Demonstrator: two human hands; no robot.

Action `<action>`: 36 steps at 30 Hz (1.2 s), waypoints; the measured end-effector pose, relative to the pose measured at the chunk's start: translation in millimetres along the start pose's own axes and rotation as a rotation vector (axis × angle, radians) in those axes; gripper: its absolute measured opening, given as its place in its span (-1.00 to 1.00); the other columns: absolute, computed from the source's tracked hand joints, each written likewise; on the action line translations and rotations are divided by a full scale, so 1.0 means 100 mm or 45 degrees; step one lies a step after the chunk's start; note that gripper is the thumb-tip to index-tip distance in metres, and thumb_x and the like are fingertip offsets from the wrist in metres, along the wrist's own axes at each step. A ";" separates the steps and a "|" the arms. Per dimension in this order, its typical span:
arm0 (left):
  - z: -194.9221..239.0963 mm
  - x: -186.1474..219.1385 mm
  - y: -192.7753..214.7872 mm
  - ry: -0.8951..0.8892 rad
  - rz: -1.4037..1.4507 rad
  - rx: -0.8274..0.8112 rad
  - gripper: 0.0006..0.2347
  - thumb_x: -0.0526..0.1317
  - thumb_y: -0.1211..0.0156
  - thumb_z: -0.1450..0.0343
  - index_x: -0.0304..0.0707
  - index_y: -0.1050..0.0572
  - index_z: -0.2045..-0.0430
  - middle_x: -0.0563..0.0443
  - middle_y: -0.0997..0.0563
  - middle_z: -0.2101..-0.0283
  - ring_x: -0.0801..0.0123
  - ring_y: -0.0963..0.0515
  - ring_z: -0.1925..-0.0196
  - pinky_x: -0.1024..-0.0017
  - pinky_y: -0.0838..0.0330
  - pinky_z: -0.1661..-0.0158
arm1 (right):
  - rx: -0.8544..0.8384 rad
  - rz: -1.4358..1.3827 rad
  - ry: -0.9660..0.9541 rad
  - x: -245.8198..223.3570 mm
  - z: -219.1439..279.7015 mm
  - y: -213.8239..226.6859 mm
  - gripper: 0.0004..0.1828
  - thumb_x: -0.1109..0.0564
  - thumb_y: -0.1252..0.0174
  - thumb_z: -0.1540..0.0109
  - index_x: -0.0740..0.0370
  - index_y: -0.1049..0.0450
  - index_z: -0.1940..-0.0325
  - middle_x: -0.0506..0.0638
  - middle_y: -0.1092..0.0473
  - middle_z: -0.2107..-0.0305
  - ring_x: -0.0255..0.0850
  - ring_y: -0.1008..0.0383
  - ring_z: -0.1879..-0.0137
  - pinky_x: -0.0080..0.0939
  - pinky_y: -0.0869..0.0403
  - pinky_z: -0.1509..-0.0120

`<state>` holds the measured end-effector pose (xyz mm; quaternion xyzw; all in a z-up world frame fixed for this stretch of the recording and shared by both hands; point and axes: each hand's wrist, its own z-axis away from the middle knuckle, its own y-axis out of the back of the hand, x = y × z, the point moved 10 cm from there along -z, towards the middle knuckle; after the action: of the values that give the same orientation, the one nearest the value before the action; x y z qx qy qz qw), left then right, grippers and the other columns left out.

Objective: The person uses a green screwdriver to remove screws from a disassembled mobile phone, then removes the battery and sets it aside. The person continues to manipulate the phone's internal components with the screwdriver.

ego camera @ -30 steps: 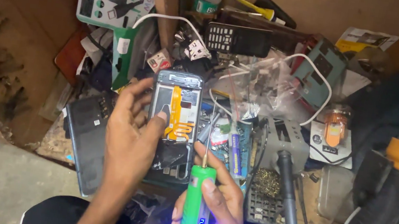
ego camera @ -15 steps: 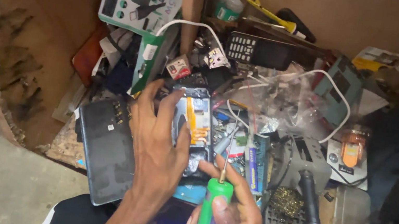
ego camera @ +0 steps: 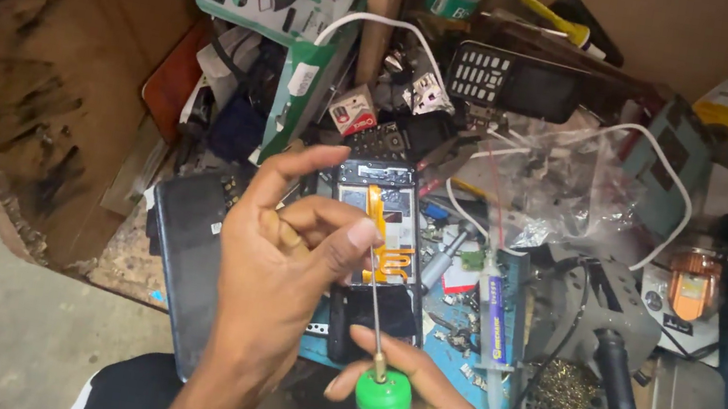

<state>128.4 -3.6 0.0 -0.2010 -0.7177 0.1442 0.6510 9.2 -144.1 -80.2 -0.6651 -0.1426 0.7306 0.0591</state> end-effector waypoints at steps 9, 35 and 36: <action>0.03 0.13 0.10 -0.134 0.181 -0.021 -0.48 -0.46 -0.35 -0.35 -0.37 -0.20 -0.15 -0.15 -0.61 0.26 0.45 -0.59 0.28 0.53 -0.52 0.24 | -0.091 0.034 -0.079 0.06 -0.01 -0.07 -0.11 -0.25 -0.26 -0.16 0.45 -0.38 -0.38 0.21 -0.56 0.21 -0.28 -0.49 0.29 -0.29 -0.50 0.20; 0.17 0.48 0.00 -0.365 -1.381 0.315 -0.77 -0.25 -0.31 -0.34 -0.30 -0.53 0.17 -0.04 -0.70 0.38 0.23 -0.64 0.48 0.30 -0.43 0.43 | 0.388 0.069 0.402 -0.42 0.10 0.44 -0.26 0.01 -0.14 -0.34 0.47 -0.10 -0.47 0.30 -0.40 -0.11 -0.12 -0.58 0.42 -0.10 -0.63 0.39; 0.17 0.47 0.01 -0.313 -1.447 0.332 -0.76 -0.25 -0.29 -0.33 -0.29 -0.53 0.15 -0.05 -0.71 0.38 0.14 -0.64 0.49 0.23 -0.41 0.44 | 0.416 0.109 0.421 -0.44 0.11 0.43 -0.29 0.02 -0.13 -0.34 0.48 -0.11 -0.45 0.27 -0.39 -0.15 -0.16 -0.56 0.43 -0.14 -0.61 0.40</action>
<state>108.3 20.7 38.9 0.3142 -0.7593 -0.1177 0.5576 7.3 -198.4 -49.9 -0.7628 0.0175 0.6269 0.1577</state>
